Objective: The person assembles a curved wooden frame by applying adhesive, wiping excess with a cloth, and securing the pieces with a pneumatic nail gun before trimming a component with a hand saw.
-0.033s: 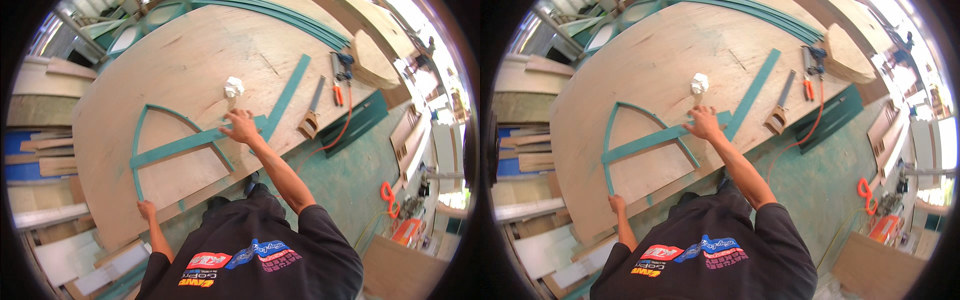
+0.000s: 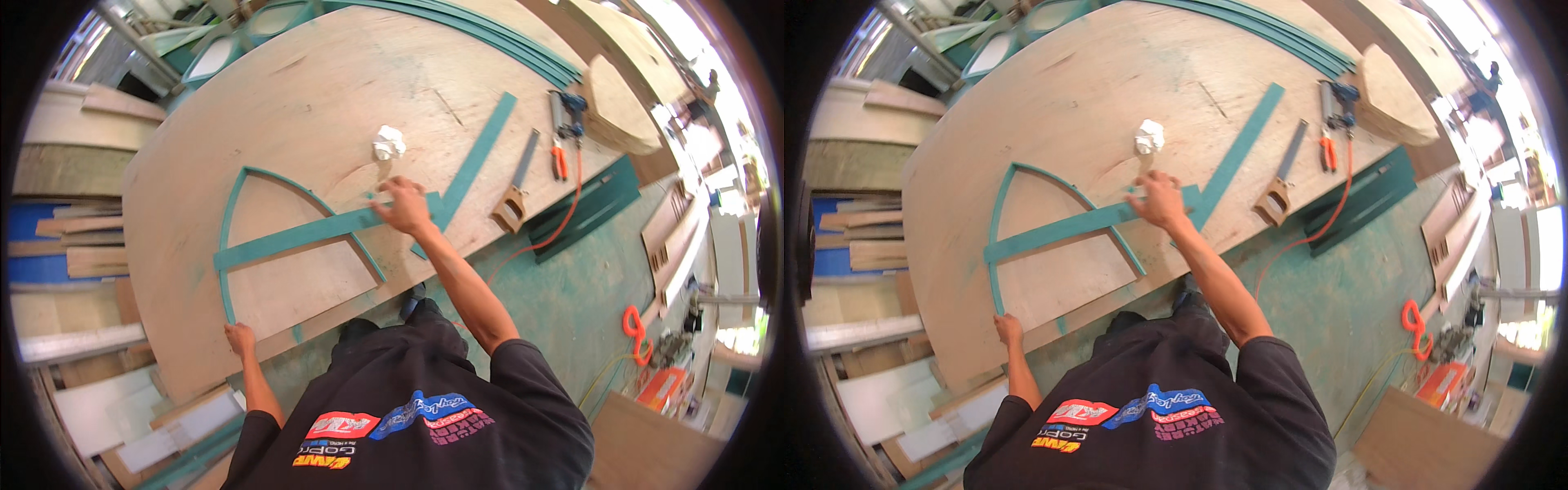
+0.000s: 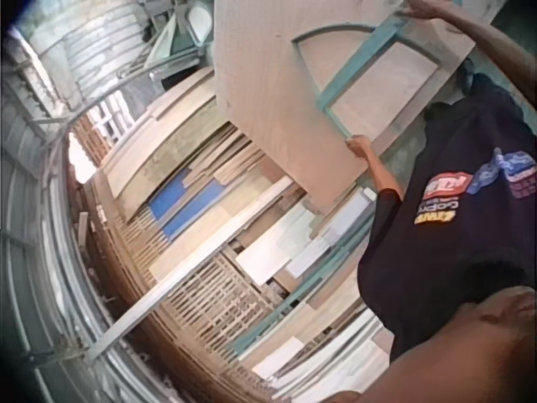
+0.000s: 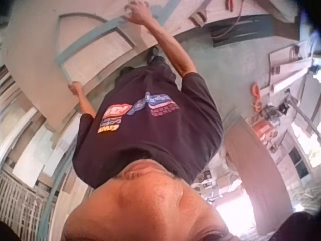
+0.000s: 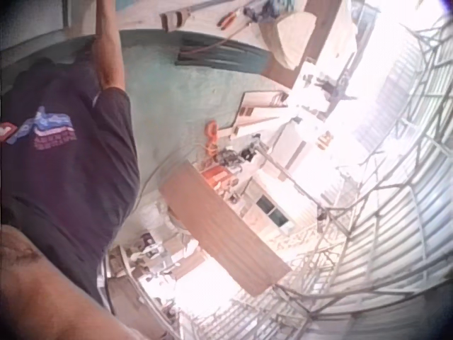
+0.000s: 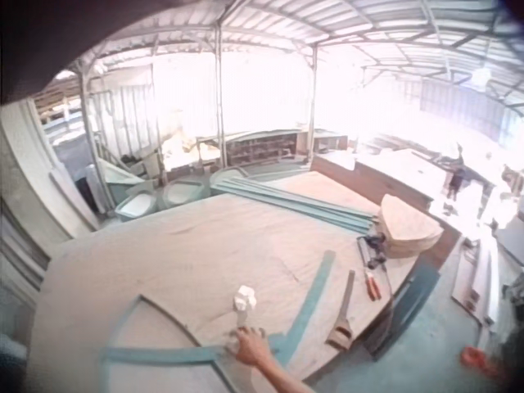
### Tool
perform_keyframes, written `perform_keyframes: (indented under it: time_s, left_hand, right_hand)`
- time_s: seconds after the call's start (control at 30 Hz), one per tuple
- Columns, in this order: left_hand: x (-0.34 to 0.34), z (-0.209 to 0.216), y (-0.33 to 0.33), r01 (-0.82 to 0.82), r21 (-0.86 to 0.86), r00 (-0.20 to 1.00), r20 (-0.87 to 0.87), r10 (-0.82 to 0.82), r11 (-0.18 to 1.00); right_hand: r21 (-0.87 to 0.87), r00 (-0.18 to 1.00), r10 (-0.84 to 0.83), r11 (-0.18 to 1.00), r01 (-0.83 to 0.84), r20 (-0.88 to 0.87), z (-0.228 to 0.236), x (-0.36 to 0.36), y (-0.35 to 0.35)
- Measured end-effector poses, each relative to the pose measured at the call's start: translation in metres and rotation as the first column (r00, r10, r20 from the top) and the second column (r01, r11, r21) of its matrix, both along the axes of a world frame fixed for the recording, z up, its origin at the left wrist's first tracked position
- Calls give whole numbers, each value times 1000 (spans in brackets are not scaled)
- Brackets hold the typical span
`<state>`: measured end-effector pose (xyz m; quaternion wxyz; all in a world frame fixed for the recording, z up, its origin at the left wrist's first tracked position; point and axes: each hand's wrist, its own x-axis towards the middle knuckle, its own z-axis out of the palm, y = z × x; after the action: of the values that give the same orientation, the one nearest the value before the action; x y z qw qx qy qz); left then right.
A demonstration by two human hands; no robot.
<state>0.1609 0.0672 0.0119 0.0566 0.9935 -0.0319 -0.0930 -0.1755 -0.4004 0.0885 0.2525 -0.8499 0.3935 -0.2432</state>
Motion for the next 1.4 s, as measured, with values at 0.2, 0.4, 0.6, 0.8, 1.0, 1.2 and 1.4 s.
perform_keyframes:
  time_s: [0.2, 0.4, 0.6, 0.8, 1.0, 1.2, 1.4]
  left_hand:
    - [7, -3, 1, 48, -17, 987, -151, -50, 999]
    - [26, -18, 30, 12, -4, 990, -140, -13, 1000]
    - [3, 0, 1, 9, -9, 992, -128, -10, 1000]
    - [20, -10, 25, 120, 38, 993, 14, -121, 992]
    - [15, 19, 40, 495, -228, 858, -23, -513, 839]
    - [-25, 44, 50, 286, -611, 814, -252, -523, 739]
    - [-29, 62, 52, 102, -843, 645, -349, -680, 529]
  right_hand:
    - [193, 976, -212, 961, 197, 56, -41, -24, -112]
    - [69, 965, 217, 971, -229, 144, -62, 29, -161]
    - [376, 873, -126, 924, -70, 472, -30, 50, -148]
    - [717, 520, -525, 634, -289, 674, 78, -10, -48]
    - [771, 615, -550, 618, -154, 564, 45, -106, 80]
    - [880, 391, -808, 475, -10, 440, 19, -130, 252]
    - [889, 281, -851, 457, -18, 443, 22, -78, 355]
